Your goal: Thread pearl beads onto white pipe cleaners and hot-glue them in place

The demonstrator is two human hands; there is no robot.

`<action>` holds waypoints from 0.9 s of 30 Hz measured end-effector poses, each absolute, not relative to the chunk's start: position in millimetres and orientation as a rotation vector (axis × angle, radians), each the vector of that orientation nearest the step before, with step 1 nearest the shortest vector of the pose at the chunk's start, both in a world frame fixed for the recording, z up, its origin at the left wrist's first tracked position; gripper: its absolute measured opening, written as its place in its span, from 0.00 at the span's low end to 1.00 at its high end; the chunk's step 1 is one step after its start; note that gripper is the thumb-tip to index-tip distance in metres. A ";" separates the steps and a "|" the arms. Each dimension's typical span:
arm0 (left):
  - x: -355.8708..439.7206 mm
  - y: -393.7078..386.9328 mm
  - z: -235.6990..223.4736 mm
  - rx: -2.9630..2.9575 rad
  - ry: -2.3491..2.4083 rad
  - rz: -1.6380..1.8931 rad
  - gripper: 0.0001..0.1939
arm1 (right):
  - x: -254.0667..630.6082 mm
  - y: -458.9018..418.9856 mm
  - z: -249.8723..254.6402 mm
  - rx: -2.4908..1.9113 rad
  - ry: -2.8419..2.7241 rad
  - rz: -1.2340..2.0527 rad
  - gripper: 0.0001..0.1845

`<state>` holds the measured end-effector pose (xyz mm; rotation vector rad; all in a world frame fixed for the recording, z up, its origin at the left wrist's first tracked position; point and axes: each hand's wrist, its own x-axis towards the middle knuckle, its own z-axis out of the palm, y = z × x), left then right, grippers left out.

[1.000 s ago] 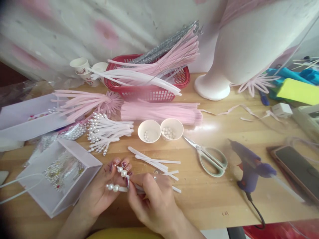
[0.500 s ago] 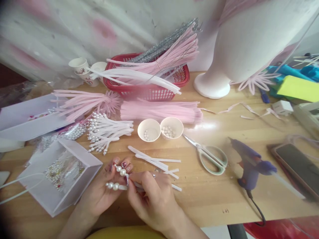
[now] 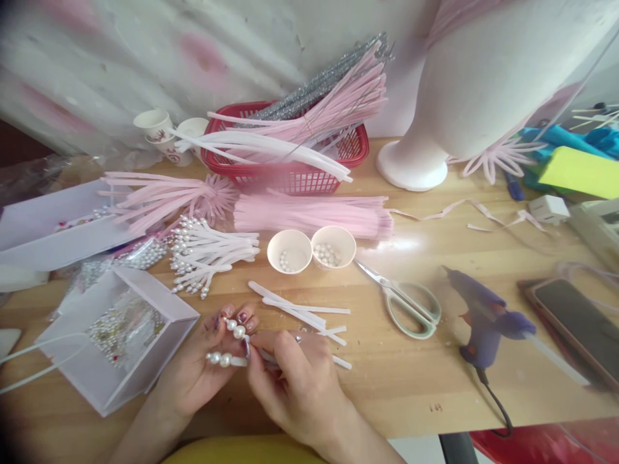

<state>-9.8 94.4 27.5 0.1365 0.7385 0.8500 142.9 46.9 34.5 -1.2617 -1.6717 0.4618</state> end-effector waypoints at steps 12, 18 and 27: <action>-9.5 94.5 31.4 0.189 0.870 0.899 0.13 | 146.1 45.3 33.1 -1.290 -1.686 0.513 0.07; -11.1 93.3 30.4 0.314 0.909 0.966 0.12 | 145.4 44.7 35.0 -1.306 -1.672 0.548 0.06; -13.2 92.7 30.9 0.561 0.974 1.083 0.12 | 145.9 43.5 38.4 -1.287 -1.674 0.611 0.07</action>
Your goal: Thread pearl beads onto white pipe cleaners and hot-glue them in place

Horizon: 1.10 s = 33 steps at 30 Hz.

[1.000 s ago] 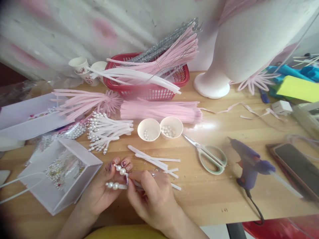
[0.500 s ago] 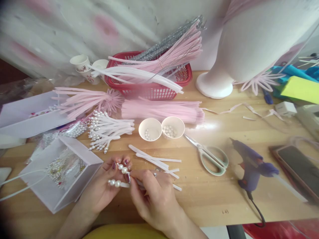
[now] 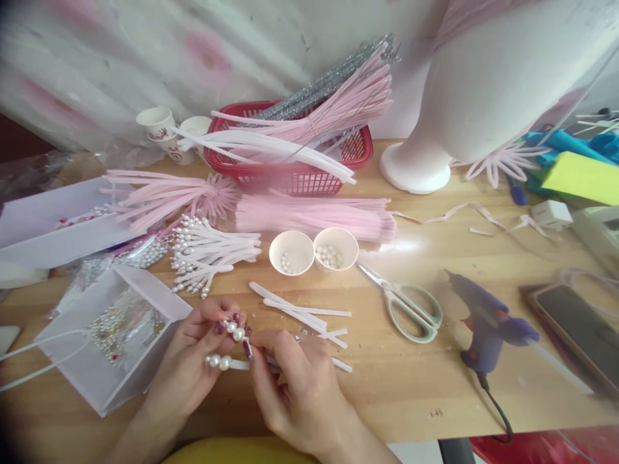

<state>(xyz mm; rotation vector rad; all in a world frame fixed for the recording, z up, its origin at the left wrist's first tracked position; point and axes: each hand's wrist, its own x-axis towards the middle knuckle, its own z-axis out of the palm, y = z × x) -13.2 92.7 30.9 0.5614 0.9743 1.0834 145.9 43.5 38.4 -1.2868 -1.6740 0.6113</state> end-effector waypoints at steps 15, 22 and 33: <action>-40.5 91.2 33.1 1.825 1.049 1.184 0.13 | 154.6 47.8 47.6 -1.264 -1.708 0.456 0.10; -36.9 89.8 32.3 1.782 1.094 1.187 0.12 | 155.3 48.2 46.2 -1.288 -1.684 0.462 0.11; -36.1 90.0 32.9 1.676 1.092 1.195 0.07 | 155.5 47.8 42.2 -1.276 -1.668 0.466 0.12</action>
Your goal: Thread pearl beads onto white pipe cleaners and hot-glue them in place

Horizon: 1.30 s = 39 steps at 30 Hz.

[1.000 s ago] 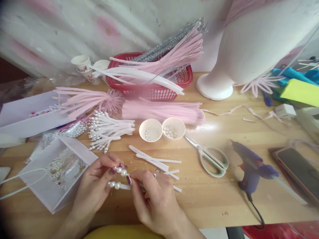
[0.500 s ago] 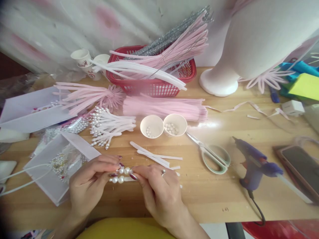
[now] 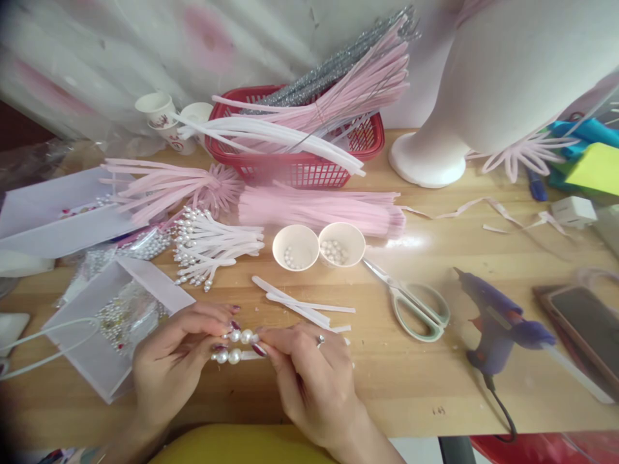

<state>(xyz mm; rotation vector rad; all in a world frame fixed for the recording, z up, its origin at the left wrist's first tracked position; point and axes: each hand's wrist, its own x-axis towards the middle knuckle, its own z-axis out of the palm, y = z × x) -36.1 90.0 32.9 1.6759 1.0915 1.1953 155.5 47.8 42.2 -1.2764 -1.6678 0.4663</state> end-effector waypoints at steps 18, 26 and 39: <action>-37.3 88.9 26.3 1.886 1.004 1.250 0.15 | 153.5 47.1 45.8 -1.245 -1.684 0.476 0.12; -38.5 90.0 32.5 2.007 0.949 1.191 0.12 | 155.0 43.6 47.4 -1.233 -1.694 0.517 0.11; -36.4 92.6 36.4 2.183 0.939 1.064 0.12 | 154.3 44.4 48.6 -1.261 -1.732 0.519 0.11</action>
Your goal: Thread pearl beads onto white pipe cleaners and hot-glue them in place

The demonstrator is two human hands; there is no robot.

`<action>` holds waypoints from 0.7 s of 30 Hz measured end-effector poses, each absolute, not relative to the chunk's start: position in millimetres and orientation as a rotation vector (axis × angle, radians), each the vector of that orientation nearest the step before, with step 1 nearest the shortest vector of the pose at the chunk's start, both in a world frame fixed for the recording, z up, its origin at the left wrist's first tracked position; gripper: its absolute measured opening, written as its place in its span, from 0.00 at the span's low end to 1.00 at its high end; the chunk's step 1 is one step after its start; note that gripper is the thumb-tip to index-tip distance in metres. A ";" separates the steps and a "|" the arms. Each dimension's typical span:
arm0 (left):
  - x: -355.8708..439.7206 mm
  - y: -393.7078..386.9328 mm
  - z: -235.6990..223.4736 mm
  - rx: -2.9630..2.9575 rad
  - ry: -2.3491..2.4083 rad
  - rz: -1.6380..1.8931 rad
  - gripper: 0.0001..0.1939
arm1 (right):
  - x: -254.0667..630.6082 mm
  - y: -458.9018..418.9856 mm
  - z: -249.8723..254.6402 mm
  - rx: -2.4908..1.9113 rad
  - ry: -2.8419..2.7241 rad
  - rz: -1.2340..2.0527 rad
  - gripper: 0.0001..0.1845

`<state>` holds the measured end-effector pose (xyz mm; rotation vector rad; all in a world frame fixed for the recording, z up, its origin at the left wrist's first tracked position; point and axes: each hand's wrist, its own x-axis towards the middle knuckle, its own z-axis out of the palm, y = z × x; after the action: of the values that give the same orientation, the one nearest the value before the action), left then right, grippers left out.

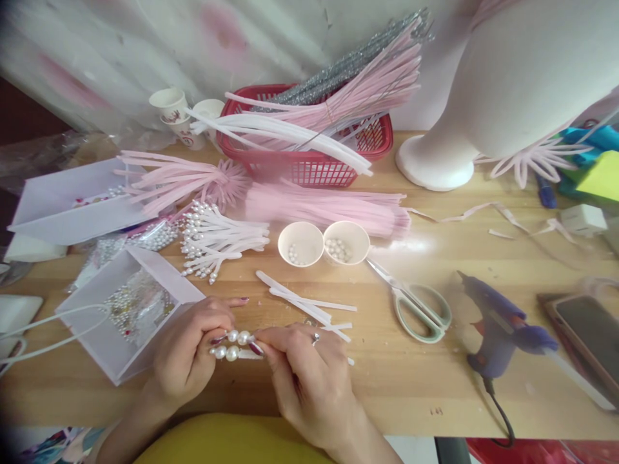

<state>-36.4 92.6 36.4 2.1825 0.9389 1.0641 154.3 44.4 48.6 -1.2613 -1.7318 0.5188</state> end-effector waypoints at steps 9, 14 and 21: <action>-36.4 89.9 40.7 2.140 1.056 0.886 0.14 | 155.6 42.2 47.2 -1.228 -1.734 0.521 0.10; -37.8 87.8 38.5 1.933 1.121 0.791 0.19 | 154.5 43.2 47.6 -1.225 -1.732 0.548 0.10; -35.8 88.9 35.0 1.540 0.963 0.764 0.22 | 156.4 41.3 41.6 -1.273 -1.722 0.597 0.10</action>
<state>-35.8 88.9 35.0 1.5397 0.9628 0.7644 156.4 41.3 41.6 -1.2729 -1.7225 0.5975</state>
